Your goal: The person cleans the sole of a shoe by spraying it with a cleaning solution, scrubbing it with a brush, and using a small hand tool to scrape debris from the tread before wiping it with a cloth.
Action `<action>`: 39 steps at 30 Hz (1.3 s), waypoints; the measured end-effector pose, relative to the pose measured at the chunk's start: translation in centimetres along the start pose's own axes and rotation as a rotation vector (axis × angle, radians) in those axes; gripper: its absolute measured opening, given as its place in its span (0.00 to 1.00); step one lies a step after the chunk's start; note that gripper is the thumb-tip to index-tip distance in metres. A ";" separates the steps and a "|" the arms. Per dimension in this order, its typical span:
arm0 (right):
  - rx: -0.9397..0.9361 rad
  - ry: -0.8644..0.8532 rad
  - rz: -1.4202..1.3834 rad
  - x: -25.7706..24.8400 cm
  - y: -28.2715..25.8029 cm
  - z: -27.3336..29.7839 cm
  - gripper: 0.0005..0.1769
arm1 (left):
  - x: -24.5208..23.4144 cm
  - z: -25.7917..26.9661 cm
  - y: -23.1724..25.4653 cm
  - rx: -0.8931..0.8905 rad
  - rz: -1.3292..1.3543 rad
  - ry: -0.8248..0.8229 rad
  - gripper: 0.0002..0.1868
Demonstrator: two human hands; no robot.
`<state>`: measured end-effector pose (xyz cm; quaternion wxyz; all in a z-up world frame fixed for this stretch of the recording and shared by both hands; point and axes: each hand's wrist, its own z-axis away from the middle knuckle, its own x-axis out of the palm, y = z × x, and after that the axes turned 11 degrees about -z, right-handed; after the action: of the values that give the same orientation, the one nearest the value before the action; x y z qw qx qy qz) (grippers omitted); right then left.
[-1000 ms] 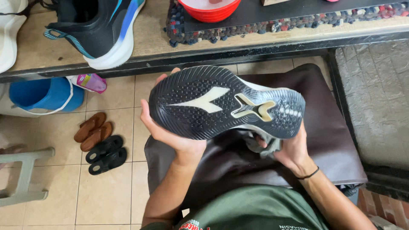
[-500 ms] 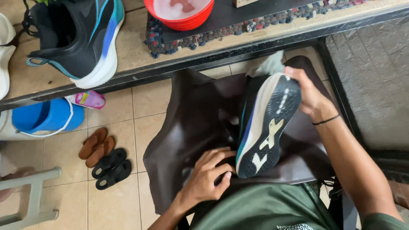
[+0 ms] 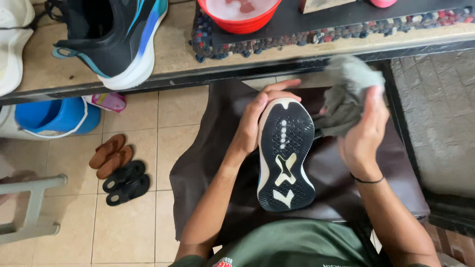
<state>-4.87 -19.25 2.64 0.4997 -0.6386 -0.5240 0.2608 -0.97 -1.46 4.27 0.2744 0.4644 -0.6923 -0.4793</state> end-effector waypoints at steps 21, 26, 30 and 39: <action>-0.673 -0.539 0.560 6.7 -4.6 2.4 0.13 | 0.8 1.2 -2.8 -0.088 0.366 0.118 0.33; -0.831 -0.745 0.399 5.6 -3.9 2.1 0.10 | 0.0 0.6 -2.0 -0.044 0.105 0.104 0.40; -0.604 -0.616 0.441 3.5 -4.4 -1.1 0.08 | 1.4 0.6 -1.1 0.032 -0.019 0.116 0.36; -0.737 -0.546 0.487 4.4 -6.3 0.4 0.11 | 1.4 0.8 -0.9 0.074 0.045 0.091 0.30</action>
<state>-6.42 -15.34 9.09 0.0114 -0.7842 -0.5285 0.3250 -1.86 -2.54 3.00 0.2992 0.4798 -0.7066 -0.4255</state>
